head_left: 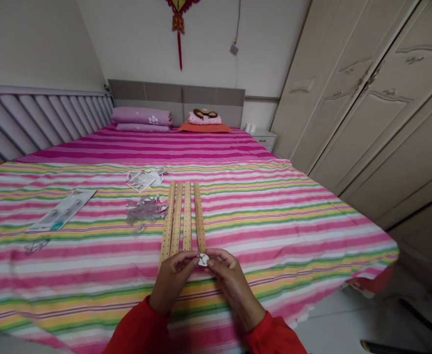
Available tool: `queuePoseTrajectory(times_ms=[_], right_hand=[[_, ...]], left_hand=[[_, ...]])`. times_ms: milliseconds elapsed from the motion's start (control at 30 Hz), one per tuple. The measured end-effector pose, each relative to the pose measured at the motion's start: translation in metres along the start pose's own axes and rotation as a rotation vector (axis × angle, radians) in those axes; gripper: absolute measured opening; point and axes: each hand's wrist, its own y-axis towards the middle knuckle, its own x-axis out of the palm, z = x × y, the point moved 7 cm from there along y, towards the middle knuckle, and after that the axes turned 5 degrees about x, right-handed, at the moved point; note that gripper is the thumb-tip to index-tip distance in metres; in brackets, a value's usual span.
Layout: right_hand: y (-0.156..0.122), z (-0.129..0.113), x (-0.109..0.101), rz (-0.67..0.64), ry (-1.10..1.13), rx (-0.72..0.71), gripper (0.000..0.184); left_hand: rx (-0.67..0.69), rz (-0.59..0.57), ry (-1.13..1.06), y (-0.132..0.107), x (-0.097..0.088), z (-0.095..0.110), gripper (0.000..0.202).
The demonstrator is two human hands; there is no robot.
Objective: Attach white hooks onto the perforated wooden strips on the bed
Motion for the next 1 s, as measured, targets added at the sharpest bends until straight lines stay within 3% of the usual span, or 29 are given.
queuePoseTrajectory(times_ms=[133,267,500,633,733,867,1000], right_hand=[[0.0,0.003,0.007,-0.096,-0.065,0.0,0.041],[0.0,0.0,0.007,-0.101,-0.152,-0.03,0.036],[0.002,-0.006,0.005,-0.056,-0.213,-0.042,0.038],[0.001,0.003,0.006,-0.06,-0.15,0.04,0.043],[0.0,0.003,0.01,-0.1,-0.146,0.035,0.047],[-0.001,-0.001,0.013,-0.119,-0.26,-0.03,0.06],[-0.002,-0.003,0.014,-0.117,-0.34,-0.052,0.056]], left_hand=[[-0.085,0.047,-0.02,-0.001,-0.003,-0.007,0.03],[-0.228,0.028,-0.065,-0.003,-0.002,-0.023,0.037],[-0.369,-0.13,-0.262,-0.012,0.019,-0.033,0.043],[-0.441,-0.17,-0.38,-0.018,0.032,-0.038,0.046],[-0.483,-0.133,-0.457,-0.02,0.035,-0.045,0.048],[-0.453,-0.01,-0.442,-0.018,0.027,-0.047,0.049],[-0.278,0.03,-0.267,-0.015,0.015,-0.029,0.044]])
